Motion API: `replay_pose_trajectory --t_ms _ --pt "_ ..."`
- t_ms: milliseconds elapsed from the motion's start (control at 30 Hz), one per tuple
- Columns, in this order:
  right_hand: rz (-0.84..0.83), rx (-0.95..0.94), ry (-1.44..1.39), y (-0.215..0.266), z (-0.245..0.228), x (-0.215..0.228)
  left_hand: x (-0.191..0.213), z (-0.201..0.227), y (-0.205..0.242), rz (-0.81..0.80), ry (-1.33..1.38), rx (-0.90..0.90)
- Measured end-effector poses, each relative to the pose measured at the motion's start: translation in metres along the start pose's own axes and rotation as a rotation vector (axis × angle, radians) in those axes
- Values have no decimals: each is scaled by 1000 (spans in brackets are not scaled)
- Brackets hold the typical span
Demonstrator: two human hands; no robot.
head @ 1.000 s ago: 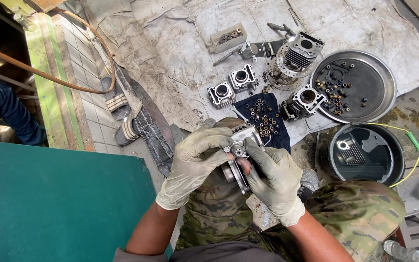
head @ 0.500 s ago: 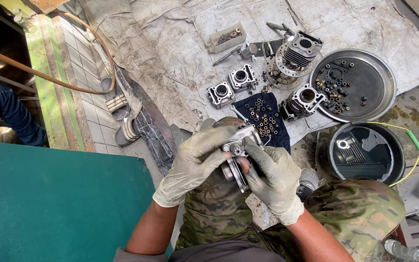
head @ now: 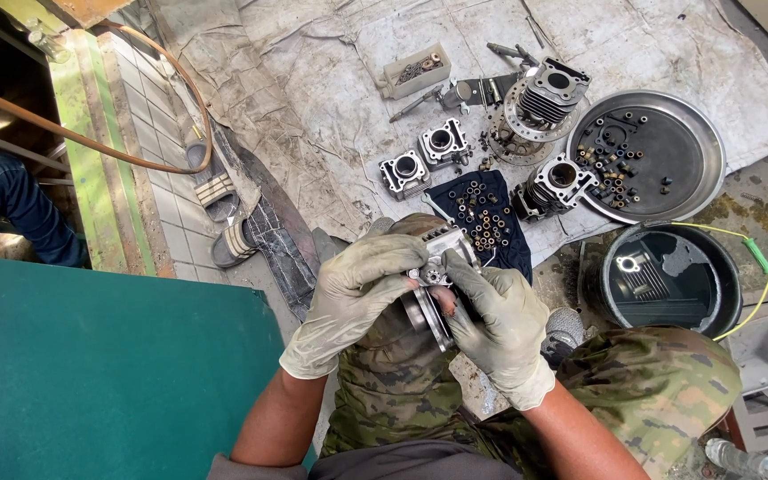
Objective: The person holds a metal engine cylinder head and uses a small metal tool to scrape and clean the grooves between the cooling fins. They rotate the part to access different areas and continue cleaning the surface.
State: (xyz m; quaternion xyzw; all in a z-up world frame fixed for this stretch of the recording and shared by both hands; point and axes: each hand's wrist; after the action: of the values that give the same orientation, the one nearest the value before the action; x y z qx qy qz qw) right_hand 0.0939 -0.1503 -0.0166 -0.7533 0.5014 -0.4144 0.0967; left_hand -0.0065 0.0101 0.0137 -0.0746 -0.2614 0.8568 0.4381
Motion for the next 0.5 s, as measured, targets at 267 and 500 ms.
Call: replay_pose_trajectory --t_ms 267,500 --pt "0 8 5 -1 -1 0 0 -3 6 139 41 -15" --pt "-98 -24 -12 -3 -4 6 -36 17 -9 116 265 -3"
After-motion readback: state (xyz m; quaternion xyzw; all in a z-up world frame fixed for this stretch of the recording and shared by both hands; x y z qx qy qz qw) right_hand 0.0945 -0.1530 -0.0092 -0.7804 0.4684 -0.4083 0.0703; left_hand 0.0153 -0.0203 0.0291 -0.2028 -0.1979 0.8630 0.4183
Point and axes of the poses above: each hand's wrist, its own y-axis away from the middle knuckle, its own x-axis out of the back of the hand, z = x × y, and after that the axes turned 7 degrees about -x, right-handed
